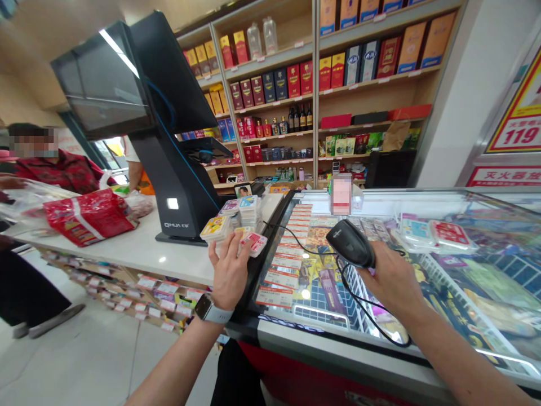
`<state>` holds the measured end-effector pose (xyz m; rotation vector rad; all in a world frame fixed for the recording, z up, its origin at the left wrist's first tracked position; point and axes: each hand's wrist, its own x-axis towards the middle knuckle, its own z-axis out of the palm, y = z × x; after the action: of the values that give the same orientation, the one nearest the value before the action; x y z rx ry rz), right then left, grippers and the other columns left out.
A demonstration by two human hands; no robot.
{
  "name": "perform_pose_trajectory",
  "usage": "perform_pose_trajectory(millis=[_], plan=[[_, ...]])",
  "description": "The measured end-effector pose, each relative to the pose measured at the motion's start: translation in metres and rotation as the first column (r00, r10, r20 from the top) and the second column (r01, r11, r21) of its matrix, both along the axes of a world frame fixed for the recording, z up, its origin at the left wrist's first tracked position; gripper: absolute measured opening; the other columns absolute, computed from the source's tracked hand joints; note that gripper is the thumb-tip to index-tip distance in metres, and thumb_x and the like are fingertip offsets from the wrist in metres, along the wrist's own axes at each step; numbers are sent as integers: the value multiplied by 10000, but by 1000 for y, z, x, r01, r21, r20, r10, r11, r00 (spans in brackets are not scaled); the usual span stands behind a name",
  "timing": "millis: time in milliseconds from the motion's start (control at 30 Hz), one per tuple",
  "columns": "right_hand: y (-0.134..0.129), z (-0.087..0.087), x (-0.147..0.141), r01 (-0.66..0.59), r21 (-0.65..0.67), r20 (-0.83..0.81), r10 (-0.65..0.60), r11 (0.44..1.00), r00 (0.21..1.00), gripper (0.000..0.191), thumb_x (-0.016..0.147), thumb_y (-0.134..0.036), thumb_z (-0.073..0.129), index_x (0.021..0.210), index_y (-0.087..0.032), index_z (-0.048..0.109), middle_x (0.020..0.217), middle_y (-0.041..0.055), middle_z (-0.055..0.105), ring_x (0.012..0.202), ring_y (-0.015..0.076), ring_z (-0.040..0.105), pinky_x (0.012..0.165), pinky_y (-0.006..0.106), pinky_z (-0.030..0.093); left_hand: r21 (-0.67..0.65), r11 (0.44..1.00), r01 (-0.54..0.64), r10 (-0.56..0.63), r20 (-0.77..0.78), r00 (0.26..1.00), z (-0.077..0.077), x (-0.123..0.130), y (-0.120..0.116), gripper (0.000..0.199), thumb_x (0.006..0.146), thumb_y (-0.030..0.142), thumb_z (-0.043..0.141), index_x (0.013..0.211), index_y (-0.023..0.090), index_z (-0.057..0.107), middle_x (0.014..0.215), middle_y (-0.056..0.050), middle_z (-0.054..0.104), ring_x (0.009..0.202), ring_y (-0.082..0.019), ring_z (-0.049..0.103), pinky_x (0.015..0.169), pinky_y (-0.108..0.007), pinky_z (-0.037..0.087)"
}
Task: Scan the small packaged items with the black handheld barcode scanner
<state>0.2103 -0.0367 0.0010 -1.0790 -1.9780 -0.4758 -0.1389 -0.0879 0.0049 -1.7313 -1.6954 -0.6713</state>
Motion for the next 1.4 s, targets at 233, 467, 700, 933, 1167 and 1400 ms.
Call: perform_pose_trajectory(millis=[233,467,700,933,1167,1400], plan=[[-1,2,-2,3,12,-2,-3,1000,1000,209,809,-236,517,1011,-181,516,829,73,618,732,250,606,644,336,451,-31,978,206,-203,74,976,0,17,8,444,887,78,380,1276,213,545,1319,-108,560,1268,-268,467,1086,-457,374],[-2,3,-2,9,-15,-14,-9,1000,1000,218,810,-219,519,1024,-175,515,829,67,610,737,246,601,656,341,450,-117,929,351,-326,191,926,8,42,27,272,888,76,366,1102,160,511,1038,-109,584,1008,-233,549,931,-400,478],[-1,4,-2,-10,-4,-26,10,1000,1000,246,791,-205,512,1036,-175,518,840,75,618,739,241,589,646,331,441,-240,912,332,-329,53,943,8,56,48,210,871,79,382,1009,169,512,1010,-105,553,981,-238,533,885,-389,482],[-1,4,-1,13,-13,-30,-13,1000,999,213,790,-203,517,1001,-177,521,809,62,604,721,238,580,630,328,428,-266,888,374,-366,82,927,12,76,59,215,851,115,423,1035,165,522,1060,-111,559,1006,-240,536,916,-391,475],[-2,5,-2,2,3,-28,-2,1000,1000,182,808,-211,520,986,-173,525,816,63,604,697,226,564,615,324,412,-223,854,471,-438,180,881,4,79,63,449,795,126,497,1243,140,473,1312,-155,485,1232,-263,478,1047,-419,410],[-1,4,-1,-5,-32,-36,4,999,999,215,805,-215,527,1015,-168,526,833,69,605,740,238,574,645,331,420,-151,821,550,-483,329,811,-6,82,57,496,845,293,565,1304,166,430,1463,-161,332,1393,-271,340,1147,-424,326]])
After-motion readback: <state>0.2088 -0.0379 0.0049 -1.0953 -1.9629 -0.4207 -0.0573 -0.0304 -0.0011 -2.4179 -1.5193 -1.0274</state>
